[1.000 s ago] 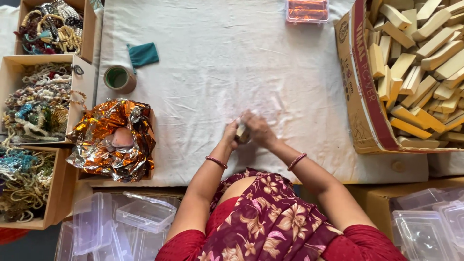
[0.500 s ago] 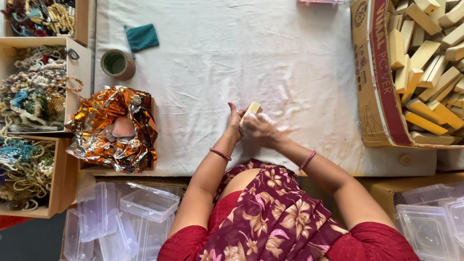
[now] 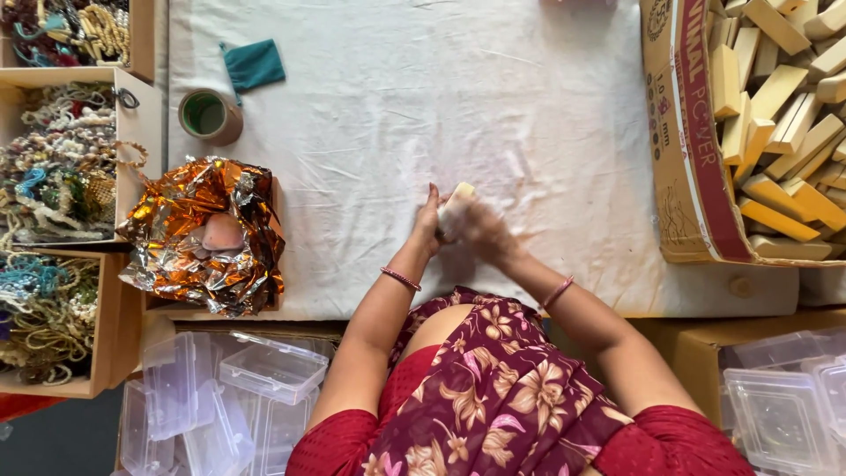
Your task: The person sits at a table and wipes a small wooden block with a white cloth. They rotate the block to clean all sides thoroughly. After cleaning, they place the block on a sheet of aluminum foil and fold the foil around it.
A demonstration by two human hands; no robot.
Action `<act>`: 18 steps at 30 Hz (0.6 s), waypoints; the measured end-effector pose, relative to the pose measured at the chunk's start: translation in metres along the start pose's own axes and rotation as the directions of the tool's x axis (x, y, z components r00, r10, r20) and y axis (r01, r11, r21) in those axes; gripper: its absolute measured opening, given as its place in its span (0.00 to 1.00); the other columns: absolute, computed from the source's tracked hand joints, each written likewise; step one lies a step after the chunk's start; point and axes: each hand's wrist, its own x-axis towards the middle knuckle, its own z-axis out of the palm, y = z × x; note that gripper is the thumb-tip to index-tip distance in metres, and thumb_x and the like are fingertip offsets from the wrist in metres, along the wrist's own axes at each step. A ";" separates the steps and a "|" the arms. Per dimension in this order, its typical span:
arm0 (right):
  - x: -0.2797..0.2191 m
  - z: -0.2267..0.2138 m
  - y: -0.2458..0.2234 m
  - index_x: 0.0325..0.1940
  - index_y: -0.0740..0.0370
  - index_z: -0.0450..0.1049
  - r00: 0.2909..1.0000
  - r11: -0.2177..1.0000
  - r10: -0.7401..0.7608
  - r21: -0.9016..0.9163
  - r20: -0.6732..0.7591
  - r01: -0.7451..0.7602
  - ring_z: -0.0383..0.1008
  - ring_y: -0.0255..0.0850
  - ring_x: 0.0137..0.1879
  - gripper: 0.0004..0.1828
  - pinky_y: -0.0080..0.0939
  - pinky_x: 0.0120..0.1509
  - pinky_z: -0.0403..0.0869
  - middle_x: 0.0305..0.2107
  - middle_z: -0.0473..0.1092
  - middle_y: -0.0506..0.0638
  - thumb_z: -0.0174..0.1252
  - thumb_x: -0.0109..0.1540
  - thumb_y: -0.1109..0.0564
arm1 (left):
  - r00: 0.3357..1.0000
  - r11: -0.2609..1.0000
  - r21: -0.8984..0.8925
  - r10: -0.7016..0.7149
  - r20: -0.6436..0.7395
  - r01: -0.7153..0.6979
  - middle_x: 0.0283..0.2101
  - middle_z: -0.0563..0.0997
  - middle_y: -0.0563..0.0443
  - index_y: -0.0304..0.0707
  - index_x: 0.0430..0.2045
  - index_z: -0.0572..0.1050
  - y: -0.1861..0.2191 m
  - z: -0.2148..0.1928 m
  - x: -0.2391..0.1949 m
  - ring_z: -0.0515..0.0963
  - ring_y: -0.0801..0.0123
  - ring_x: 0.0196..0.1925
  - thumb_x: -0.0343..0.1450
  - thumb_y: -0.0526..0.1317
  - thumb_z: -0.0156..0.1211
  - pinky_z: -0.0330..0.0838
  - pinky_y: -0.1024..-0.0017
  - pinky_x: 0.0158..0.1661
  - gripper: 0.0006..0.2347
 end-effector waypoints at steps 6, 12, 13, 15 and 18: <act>-0.020 0.021 0.009 0.53 0.65 0.72 0.994 0.973 -0.072 0.226 0.083 0.052 0.76 0.50 0.56 0.14 0.42 0.57 0.81 0.50 0.72 0.60 0.60 0.63 0.62 | 0.999 0.998 -0.054 -0.046 -0.022 0.045 0.41 0.81 0.48 0.44 0.50 0.74 0.018 0.020 -0.036 0.83 0.62 0.40 0.67 0.71 0.37 0.82 0.55 0.37 0.34; -0.005 0.003 0.017 0.54 0.64 0.73 0.965 0.941 -0.240 0.268 0.107 0.204 0.77 0.52 0.55 0.15 0.42 0.51 0.82 0.50 0.73 0.62 0.58 0.63 0.63 | 0.993 0.990 -0.137 0.045 0.107 -0.030 0.42 0.83 0.45 0.35 0.49 0.76 -0.003 -0.001 0.003 0.84 0.62 0.41 0.71 0.74 0.34 0.82 0.62 0.39 0.39; -0.010 0.008 0.017 0.54 0.64 0.73 0.965 0.942 -0.238 0.269 0.111 0.201 0.77 0.52 0.55 0.15 0.42 0.51 0.82 0.50 0.73 0.62 0.58 0.63 0.63 | 0.993 0.990 -0.138 0.041 0.108 -0.026 0.42 0.83 0.45 0.35 0.49 0.76 0.000 0.005 -0.008 0.84 0.62 0.41 0.71 0.74 0.34 0.82 0.62 0.39 0.39; -0.015 0.018 0.017 0.58 0.69 0.73 0.978 0.953 -0.090 0.301 0.190 0.029 0.76 0.53 0.57 0.13 0.41 0.53 0.81 0.52 0.73 0.64 0.58 0.70 0.64 | 0.999 0.998 -0.065 0.006 0.036 -0.004 0.39 0.81 0.47 0.41 0.46 0.75 0.013 0.017 -0.027 0.82 0.62 0.37 0.68 0.72 0.35 0.82 0.58 0.37 0.35; -0.028 0.012 -0.016 0.58 0.65 0.73 0.983 0.948 -0.159 0.294 0.094 0.126 0.75 0.51 0.58 0.13 0.44 0.60 0.80 0.52 0.73 0.61 0.57 0.69 0.62 | 0.998 0.999 -0.028 -0.020 -0.064 0.018 0.38 0.80 0.51 0.43 0.46 0.74 0.011 0.009 -0.023 0.82 0.65 0.38 0.70 0.71 0.36 0.81 0.58 0.36 0.33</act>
